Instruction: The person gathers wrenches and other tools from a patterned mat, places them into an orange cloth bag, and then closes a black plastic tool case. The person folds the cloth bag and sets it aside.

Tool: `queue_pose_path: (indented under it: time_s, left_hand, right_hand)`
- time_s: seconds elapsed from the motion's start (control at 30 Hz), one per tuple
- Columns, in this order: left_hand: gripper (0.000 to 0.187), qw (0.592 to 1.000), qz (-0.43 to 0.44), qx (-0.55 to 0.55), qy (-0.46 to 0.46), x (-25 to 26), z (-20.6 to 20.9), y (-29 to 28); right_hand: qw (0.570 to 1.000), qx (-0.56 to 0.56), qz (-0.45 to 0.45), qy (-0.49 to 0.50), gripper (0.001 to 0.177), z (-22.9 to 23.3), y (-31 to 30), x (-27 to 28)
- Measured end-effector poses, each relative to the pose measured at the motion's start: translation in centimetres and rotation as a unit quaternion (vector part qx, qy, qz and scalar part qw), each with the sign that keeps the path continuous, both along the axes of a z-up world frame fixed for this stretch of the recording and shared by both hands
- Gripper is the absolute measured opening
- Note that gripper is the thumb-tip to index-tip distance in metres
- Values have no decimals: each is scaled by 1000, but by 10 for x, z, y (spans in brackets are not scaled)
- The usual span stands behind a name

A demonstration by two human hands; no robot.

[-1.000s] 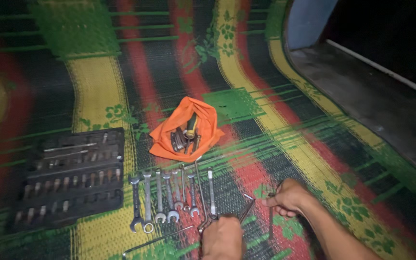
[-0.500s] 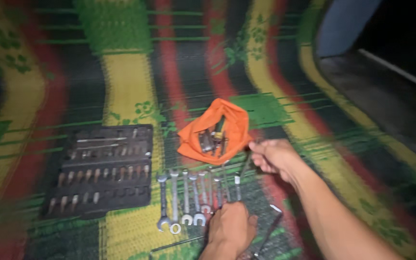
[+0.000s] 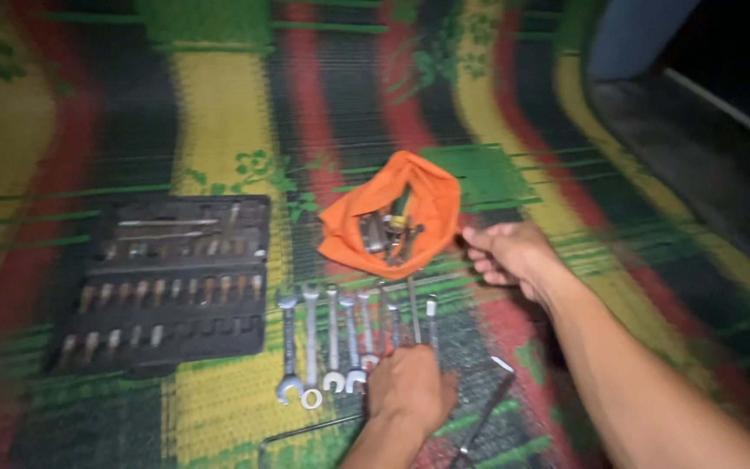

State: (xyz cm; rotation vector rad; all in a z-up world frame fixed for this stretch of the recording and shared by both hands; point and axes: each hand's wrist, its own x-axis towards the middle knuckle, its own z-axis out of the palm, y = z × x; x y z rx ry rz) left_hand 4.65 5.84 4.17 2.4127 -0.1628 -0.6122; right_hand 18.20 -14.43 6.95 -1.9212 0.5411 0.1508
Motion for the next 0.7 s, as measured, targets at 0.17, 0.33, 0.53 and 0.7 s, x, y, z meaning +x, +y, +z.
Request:
queue_pose_path:
  time_s: [0.17,0.33,0.53,0.7]
  left_hand:
    - [40,998,10,-16,-61,-17,8,-16]
    - [44,997,-17,-28,-72,-30,8,-40]
    - [40,999,-39,7,-12,-34,4,-58]
    - [37,999,-5,13,45,-29,6,-59]
  right_hand:
    - [998,-51,1,28,28,-13,-59,-48]
    - [993,-101,-21,63,27,-30,-99,-86]
    - [993,-64,-10,95,35,-53,-112,-107]
    - [992,-108,15,67,39,-56,-101,-112]
